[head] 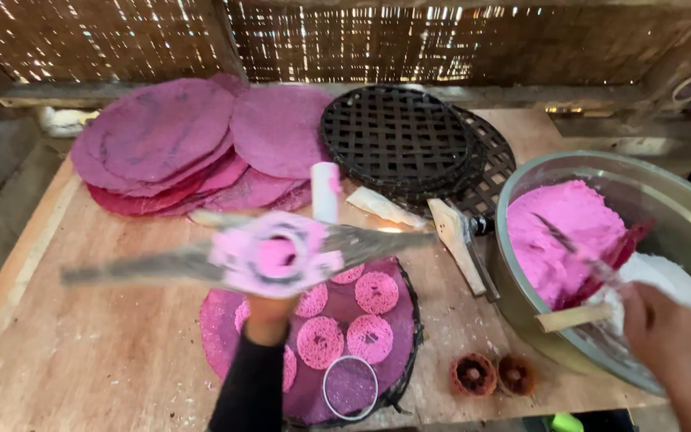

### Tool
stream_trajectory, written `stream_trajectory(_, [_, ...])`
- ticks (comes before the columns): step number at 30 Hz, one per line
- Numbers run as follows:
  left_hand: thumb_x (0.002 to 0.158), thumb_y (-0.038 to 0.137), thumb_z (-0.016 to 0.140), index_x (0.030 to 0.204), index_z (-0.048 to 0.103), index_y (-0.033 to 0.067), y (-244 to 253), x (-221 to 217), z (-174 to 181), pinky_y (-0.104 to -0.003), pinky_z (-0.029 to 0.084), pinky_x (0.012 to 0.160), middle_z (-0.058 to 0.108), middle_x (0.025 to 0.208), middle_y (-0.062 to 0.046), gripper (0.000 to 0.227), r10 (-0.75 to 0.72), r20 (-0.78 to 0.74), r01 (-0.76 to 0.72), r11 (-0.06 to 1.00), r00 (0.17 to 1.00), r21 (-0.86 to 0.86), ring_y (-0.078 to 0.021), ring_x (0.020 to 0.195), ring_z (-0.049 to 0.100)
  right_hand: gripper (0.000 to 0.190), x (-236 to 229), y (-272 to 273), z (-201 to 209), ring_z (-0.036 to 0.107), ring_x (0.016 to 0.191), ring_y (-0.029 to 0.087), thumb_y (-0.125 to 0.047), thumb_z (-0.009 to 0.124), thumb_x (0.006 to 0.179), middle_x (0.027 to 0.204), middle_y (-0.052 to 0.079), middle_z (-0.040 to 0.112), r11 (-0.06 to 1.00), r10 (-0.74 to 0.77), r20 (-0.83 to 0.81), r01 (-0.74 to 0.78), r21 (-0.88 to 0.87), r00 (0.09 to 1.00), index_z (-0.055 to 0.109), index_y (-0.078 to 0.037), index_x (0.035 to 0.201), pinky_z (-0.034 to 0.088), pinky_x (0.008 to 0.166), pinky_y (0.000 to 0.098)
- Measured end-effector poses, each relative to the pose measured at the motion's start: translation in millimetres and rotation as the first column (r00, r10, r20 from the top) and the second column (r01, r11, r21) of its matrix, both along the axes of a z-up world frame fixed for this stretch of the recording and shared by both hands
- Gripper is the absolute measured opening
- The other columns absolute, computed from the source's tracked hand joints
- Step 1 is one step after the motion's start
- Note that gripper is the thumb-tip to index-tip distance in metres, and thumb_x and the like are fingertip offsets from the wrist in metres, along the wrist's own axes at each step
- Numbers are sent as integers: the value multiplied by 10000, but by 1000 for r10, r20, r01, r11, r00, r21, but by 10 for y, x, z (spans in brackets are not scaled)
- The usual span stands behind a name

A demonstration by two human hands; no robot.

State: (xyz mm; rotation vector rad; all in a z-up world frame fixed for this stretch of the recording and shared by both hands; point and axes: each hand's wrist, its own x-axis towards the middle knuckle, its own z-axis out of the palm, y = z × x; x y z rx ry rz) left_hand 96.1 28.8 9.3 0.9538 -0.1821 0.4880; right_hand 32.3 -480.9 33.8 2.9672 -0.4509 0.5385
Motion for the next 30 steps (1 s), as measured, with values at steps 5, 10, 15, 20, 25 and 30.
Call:
stream_trajectory(5, [895,195,811,901,639,-12,327,34,195,-377,616,829,638,986,-129,269,-444,249,494,847,861,-199,-246,955,688,314,873,100,10,753,1060,374,-256,551,964,1126,172,786,992,-111,-522,59,-115,846,829,-164,1077,588,922,488])
stream_trajectory(10, [897,179,816,822,654,-8,23,78,293,-422,634,894,624,1066,-137,258,-563,566,724,684,602,-89,-278,1070,690,424,594,978,382,711,960,400,-351,567,943,1110,231,741,890,456,32,-456,6,890,745,-49,1182,556,834,483])
stream_trajectory(15, [825,112,836,848,678,80,-251,-109,435,-312,529,867,601,1085,-61,163,-624,642,797,603,445,34,-191,1035,650,410,-39,2223,43,705,799,254,-403,504,1009,912,159,734,94,573,130,-222,970,809,698,-114,1225,547,729,392])
stream_trajectory(20, [813,77,834,997,672,104,-101,-164,175,-296,488,713,604,1019,-43,247,-543,416,646,747,730,-159,-169,866,638,436,-51,2534,-91,657,757,246,-415,528,1006,885,153,683,-461,465,284,-44,886,839,626,-56,1234,531,664,380])
stream_trajectory(25, [808,155,799,1072,665,155,213,-189,-237,-315,421,637,580,922,18,296,-58,-395,15,994,917,-112,-122,768,550,491,83,2319,-171,609,714,239,-426,552,1003,858,147,631,-706,352,314,30,708,882,553,2,1243,515,599,367])
stream_trajectory(30, [715,334,851,970,701,164,-55,-774,-187,-402,493,712,636,908,-48,341,357,202,-343,396,912,852,-232,820,628,535,63,2186,-246,565,685,236,-371,593,1017,839,153,593,-550,561,297,80,832,773,485,91,1265,500,568,355])
